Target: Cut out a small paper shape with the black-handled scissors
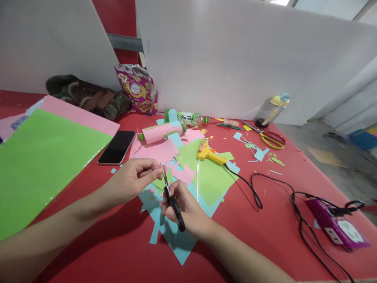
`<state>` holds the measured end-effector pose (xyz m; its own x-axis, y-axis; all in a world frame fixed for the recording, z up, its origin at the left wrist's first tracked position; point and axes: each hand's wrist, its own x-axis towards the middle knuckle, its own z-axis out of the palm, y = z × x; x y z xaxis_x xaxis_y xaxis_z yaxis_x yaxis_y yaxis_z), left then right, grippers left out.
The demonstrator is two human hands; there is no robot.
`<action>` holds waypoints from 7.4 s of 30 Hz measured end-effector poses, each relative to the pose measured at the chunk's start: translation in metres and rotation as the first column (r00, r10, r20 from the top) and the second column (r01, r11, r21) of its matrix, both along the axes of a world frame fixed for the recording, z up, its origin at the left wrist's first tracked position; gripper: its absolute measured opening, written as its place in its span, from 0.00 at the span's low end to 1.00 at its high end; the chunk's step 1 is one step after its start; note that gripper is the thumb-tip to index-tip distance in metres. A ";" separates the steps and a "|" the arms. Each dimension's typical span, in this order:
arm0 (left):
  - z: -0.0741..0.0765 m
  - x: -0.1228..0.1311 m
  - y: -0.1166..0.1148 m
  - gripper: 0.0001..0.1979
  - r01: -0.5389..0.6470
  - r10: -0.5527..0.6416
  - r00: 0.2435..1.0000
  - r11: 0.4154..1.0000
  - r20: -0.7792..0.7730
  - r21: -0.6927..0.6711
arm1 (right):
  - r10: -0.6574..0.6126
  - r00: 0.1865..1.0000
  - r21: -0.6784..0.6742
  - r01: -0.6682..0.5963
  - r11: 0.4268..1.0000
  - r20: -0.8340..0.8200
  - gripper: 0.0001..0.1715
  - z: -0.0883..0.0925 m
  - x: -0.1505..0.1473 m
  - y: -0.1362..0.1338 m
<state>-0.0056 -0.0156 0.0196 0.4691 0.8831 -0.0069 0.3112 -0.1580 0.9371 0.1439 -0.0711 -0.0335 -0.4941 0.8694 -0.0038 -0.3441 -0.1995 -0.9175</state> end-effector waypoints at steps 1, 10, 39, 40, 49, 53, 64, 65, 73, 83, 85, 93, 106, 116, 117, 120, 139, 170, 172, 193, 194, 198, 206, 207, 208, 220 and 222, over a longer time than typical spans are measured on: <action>0.000 0.000 0.000 0.10 0.002 -0.002 1.000 1.000 0.001 -0.007 | -0.002 1.000 0.000 0.002 1.000 -0.003 0.27 0.000 0.000 0.000; -0.001 -0.001 0.000 0.11 0.016 -0.016 1.000 0.999 0.004 -0.035 | -0.002 0.999 -0.002 0.002 1.000 -0.041 0.26 -0.001 0.001 0.000; -0.005 0.001 -0.002 0.12 0.004 -0.003 1.000 1.000 -0.005 0.024 | -0.047 0.999 0.002 0.047 0.999 0.002 0.26 0.000 0.000 -0.001; -0.005 0.001 -0.002 0.11 0.004 -0.004 1.000 1.000 -0.006 0.026 | -0.046 0.999 0.000 0.046 0.999 0.003 0.27 0.001 0.001 -0.001; -0.004 0.001 0.000 0.10 0.016 -0.016 1.000 1.000 0.007 0.020 | -0.041 0.999 0.016 0.041 0.999 -0.003 0.26 -0.002 0.000 -0.001; -0.002 0.000 0.000 0.11 0.026 -0.025 1.000 1.000 -0.005 0.005 | -0.041 0.999 0.024 0.041 0.999 0.013 0.25 -0.003 0.000 -0.001; -0.006 -0.005 0.006 0.14 0.047 -0.044 0.996 0.999 -0.082 0.026 | -0.036 0.999 -0.008 0.036 0.999 0.021 0.25 -0.004 0.000 -0.002; -0.007 -0.006 0.006 0.14 0.052 -0.049 0.996 0.998 -0.080 0.029 | -0.034 0.999 -0.004 0.034 0.999 0.023 0.25 -0.004 0.000 -0.002; -0.006 -0.007 0.009 0.13 0.080 -0.084 0.994 0.995 -0.073 -0.059 | -0.018 0.998 0.015 0.018 1.000 0.052 0.24 -0.004 0.002 -0.001; 0.000 -0.008 0.010 0.11 0.070 -0.083 0.992 0.988 -0.090 -0.135 | -0.023 0.999 -0.026 0.024 0.999 0.046 0.25 -0.004 0.001 -0.001; -0.001 -0.008 0.011 0.12 0.076 -0.090 0.992 0.987 -0.090 -0.144 | -0.022 0.999 -0.028 0.023 0.999 0.047 0.25 -0.005 0.002 -0.002; 0.003 -0.009 0.011 0.11 0.062 -0.079 0.990 0.988 -0.120 -0.139 | -0.023 0.998 -0.024 0.024 0.999 0.057 0.25 -0.004 0.002 -0.001; 0.005 -0.011 0.014 0.12 0.093 -0.111 0.962 0.992 -0.249 -0.080 | -0.040 0.997 -0.055 0.044 0.998 0.071 0.26 -0.003 0.003 0.000; 0.003 -0.012 0.014 0.13 0.102 -0.121 0.957 0.991 -0.262 -0.085 | -0.042 0.997 -0.079 0.048 0.996 0.069 0.26 -0.005 0.003 0.000; 0.003 -0.012 0.014 0.12 0.102 -0.120 0.959 0.991 -0.258 -0.085 | -0.041 0.997 -0.078 0.047 0.996 0.067 0.26 -0.005 0.003 0.000; 0.002 -0.013 0.015 0.12 0.090 -0.109 0.960 0.992 -0.258 -0.084 | -0.044 0.997 -0.073 0.048 0.996 0.057 0.26 -0.006 0.002 0.000; -0.006 -0.006 0.010 0.12 0.077 -0.106 0.982 0.981 -0.157 -0.179 | -0.285 0.957 -0.036 0.283 0.958 -0.052 0.21 -0.006 -0.003 0.005; -0.026 0.002 0.003 0.15 0.358 -0.395 0.901 0.911 -0.181 -0.204 | -0.476 0.877 -0.005 0.477 0.879 0.070 0.23 -0.001 -0.003 0.005; -0.023 0.000 0.005 0.14 0.398 -0.435 0.887 0.890 -0.155 -0.221 | -0.464 0.882 -0.007 0.466 0.885 0.087 0.23 -0.001 -0.003 0.004; -0.022 -0.002 0.009 0.15 0.462 -0.486 0.840 0.874 -0.241 -0.151 | -0.425 0.892 -0.019 0.433 0.901 0.156 0.25 0.000 -0.003 0.003; -0.023 -0.002 0.009 0.15 0.466 -0.487 0.839 0.873 -0.242 -0.140 | -0.425 0.892 -0.026 0.433 0.901 0.153 0.25 0.001 -0.003 0.004; -0.022 -0.003 0.010 0.15 0.434 -0.433 0.860 0.899 -0.271 -0.059 | -0.447 0.880 -0.040 0.459 0.888 0.160 0.24 0.000 -0.002 0.006; -0.011 -0.016 0.021 0.13 0.165 -0.160 0.966 0.986 -0.204 0.004 | -0.283 0.957 -0.167 0.290 0.942 0.063 0.22 -0.007 -0.003 0.004; -0.010 -0.017 0.022 0.13 0.137 -0.131 0.974 0.990 -0.185 0.023 | -0.245 0.968 -0.178 0.250 0.952 0.051 0.23 -0.008 -0.003 0.003; -0.009 -0.018 0.022 0.13 0.113 -0.105 0.980 0.993 -0.170 0.037 | -0.211 0.976 -0.181 0.216 0.959 0.046 0.24 -0.008 -0.003 0.002; -0.005 -0.014 0.020 0.12 0.183 -0.185 0.974 0.983 -0.134 -0.023 | -0.041 0.998 -0.092 0.045 0.995 0.049 0.25 -0.004 0.001 0.001; -0.006 -0.015 0.019 0.12 0.209 -0.211 0.969 0.977 -0.126 -0.030 | -0.031 0.999 -0.084 0.035 0.996 0.042 0.25 -0.004 0.001 0.000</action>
